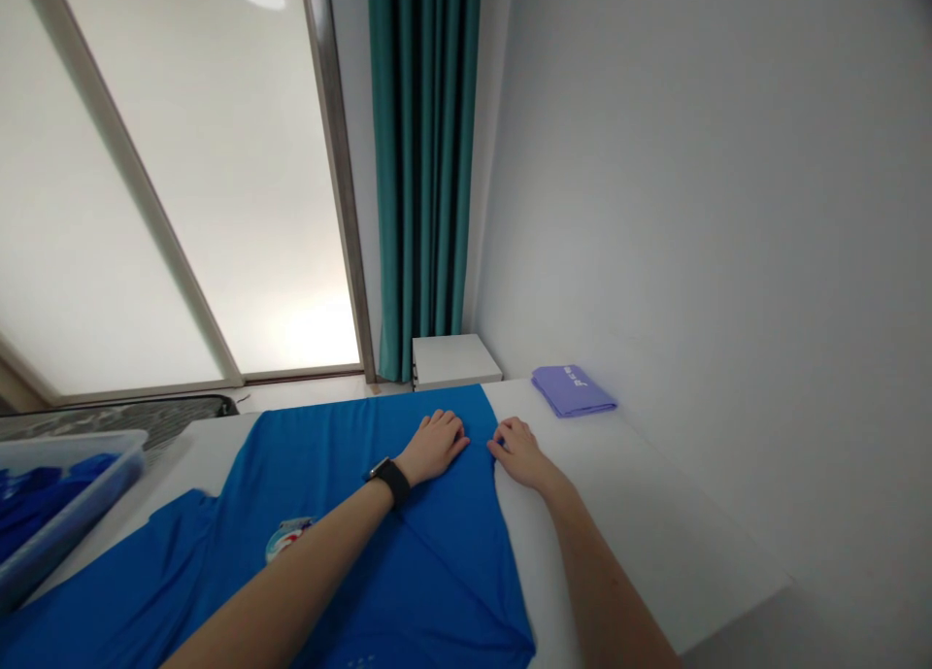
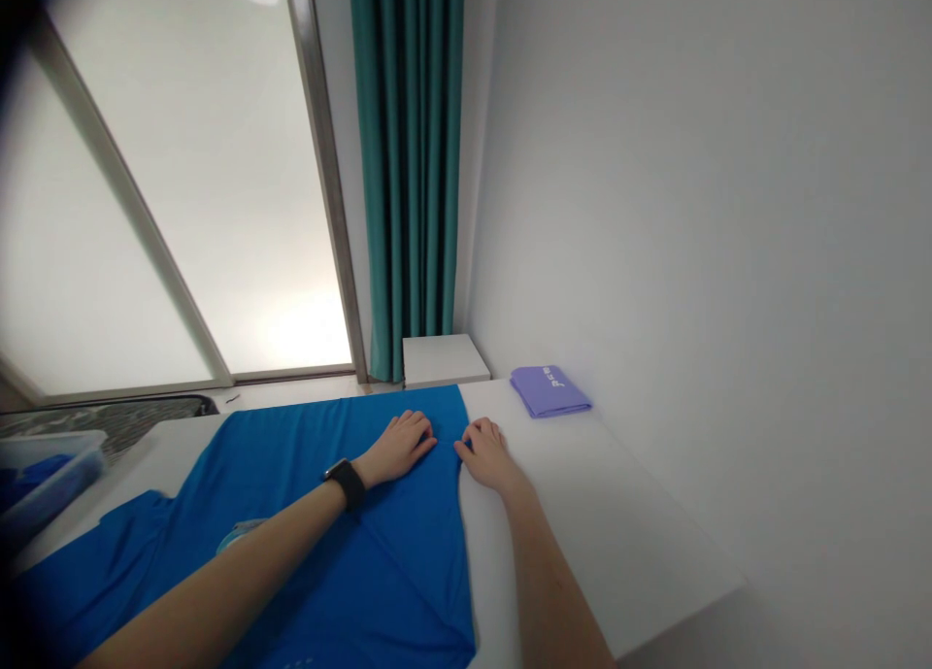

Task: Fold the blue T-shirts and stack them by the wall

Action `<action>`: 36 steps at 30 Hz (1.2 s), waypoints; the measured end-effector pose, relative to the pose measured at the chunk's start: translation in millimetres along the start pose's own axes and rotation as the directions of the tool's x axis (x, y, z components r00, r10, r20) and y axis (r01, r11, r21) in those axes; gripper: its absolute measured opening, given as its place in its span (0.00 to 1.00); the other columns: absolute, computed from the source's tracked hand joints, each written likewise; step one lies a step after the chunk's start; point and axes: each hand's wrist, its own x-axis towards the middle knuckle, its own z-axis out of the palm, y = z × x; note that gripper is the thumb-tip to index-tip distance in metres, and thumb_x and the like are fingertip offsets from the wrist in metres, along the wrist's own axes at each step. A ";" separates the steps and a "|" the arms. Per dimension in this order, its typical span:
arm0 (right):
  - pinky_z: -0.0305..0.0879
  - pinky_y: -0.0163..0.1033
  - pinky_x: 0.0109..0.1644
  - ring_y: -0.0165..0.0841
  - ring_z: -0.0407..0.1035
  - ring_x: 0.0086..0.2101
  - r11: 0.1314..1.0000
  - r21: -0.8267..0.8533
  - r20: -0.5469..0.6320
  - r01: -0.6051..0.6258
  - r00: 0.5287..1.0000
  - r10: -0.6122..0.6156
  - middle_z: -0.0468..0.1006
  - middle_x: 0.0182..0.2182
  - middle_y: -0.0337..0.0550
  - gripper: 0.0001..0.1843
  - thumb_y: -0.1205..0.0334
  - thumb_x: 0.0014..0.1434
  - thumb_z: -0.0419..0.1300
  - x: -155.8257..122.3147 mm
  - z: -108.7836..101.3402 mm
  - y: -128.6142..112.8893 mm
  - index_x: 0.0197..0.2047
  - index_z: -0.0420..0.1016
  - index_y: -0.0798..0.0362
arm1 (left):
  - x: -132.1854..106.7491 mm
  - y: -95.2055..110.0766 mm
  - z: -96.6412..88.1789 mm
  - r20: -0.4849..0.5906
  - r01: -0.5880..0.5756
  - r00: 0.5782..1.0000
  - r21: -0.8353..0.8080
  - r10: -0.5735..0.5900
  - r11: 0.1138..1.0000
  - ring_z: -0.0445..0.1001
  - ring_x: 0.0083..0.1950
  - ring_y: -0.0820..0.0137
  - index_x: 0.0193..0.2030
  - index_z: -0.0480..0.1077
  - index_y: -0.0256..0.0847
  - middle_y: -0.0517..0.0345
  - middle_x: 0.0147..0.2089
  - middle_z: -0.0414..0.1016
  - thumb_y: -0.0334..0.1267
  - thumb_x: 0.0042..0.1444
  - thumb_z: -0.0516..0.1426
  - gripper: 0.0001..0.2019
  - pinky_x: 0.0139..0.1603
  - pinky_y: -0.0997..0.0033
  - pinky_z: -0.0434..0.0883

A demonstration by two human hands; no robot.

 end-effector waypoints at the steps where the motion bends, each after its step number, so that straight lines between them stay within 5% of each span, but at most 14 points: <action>1: 0.55 0.43 0.56 0.37 0.62 0.49 1.000 -0.003 -0.004 0.001 1.000 -0.001 0.68 0.45 0.44 0.08 0.56 0.64 0.54 -0.1 0.7 0.5 0.39 0.72 0.50 | -0.4 -0.6 1.2 -0.007 0.013 1.000 -0.014 -0.013 1.000 0.66 0.47 0.60 0.40 0.68 0.40 0.52 0.45 0.70 0.42 0.67 0.50 0.10 0.48 0.59 0.63; 6: 0.56 0.42 0.55 0.36 0.63 0.48 0.999 0.023 -0.068 0.037 0.997 -0.036 0.68 0.44 0.43 0.08 0.57 0.62 0.57 1.1 1.0 4.8 0.43 0.73 0.49 | -3.5 -1.4 7.2 -0.043 0.069 0.997 -0.066 -0.072 0.995 0.66 0.48 0.59 0.38 0.68 0.40 0.52 0.45 0.69 0.42 0.65 0.52 0.09 0.48 0.58 0.62; 12: 0.57 0.40 0.54 0.35 0.64 0.48 0.997 0.061 -0.150 0.039 0.988 -0.029 0.72 0.43 0.46 0.19 0.68 0.67 0.42 6.6 -10.0 16.0 0.46 0.74 0.50 | -5.3 -5.2 14.2 -0.080 0.121 0.987 -0.200 -0.139 0.972 0.66 0.47 0.62 0.36 0.67 0.41 0.56 0.42 0.70 0.44 0.64 0.53 0.09 0.49 0.59 0.61; 19: 0.54 0.41 0.56 0.35 0.62 0.51 0.997 0.040 -0.107 0.066 0.992 -0.062 0.69 0.48 0.43 0.23 0.77 0.59 0.47 2.8 -6.0 7.9 0.45 0.76 0.45 | -5.4 -6.6 11.4 -0.121 0.125 0.979 -0.290 -0.166 0.949 0.69 0.42 0.64 0.34 0.67 0.41 0.58 0.37 0.72 0.44 0.63 0.53 0.10 0.45 0.63 0.61; 26: 0.55 0.43 0.55 0.37 0.61 0.50 0.999 -0.041 -0.086 -0.008 0.996 0.004 0.69 0.46 0.44 0.08 0.64 0.62 0.54 3.5 -0.7 1.3 0.40 0.73 0.49 | -6.4 -7.0 10.4 -0.060 0.117 0.986 -0.413 -0.155 0.903 0.72 0.34 0.69 0.47 0.67 0.43 0.62 0.34 0.74 0.42 0.63 0.52 0.10 0.43 0.67 0.64; 36: 0.56 0.42 0.52 0.38 0.62 0.47 0.996 -0.087 -0.106 -0.016 0.994 0.006 0.69 0.43 0.45 0.03 0.62 0.63 0.56 4.1 3.0 0.5 0.38 0.71 0.50 | -7.8 -3.4 6.4 -0.066 0.083 0.992 -0.310 -0.109 0.947 0.73 0.43 0.64 0.55 0.65 0.43 0.56 0.40 0.75 0.35 0.62 0.52 0.15 0.46 0.64 0.66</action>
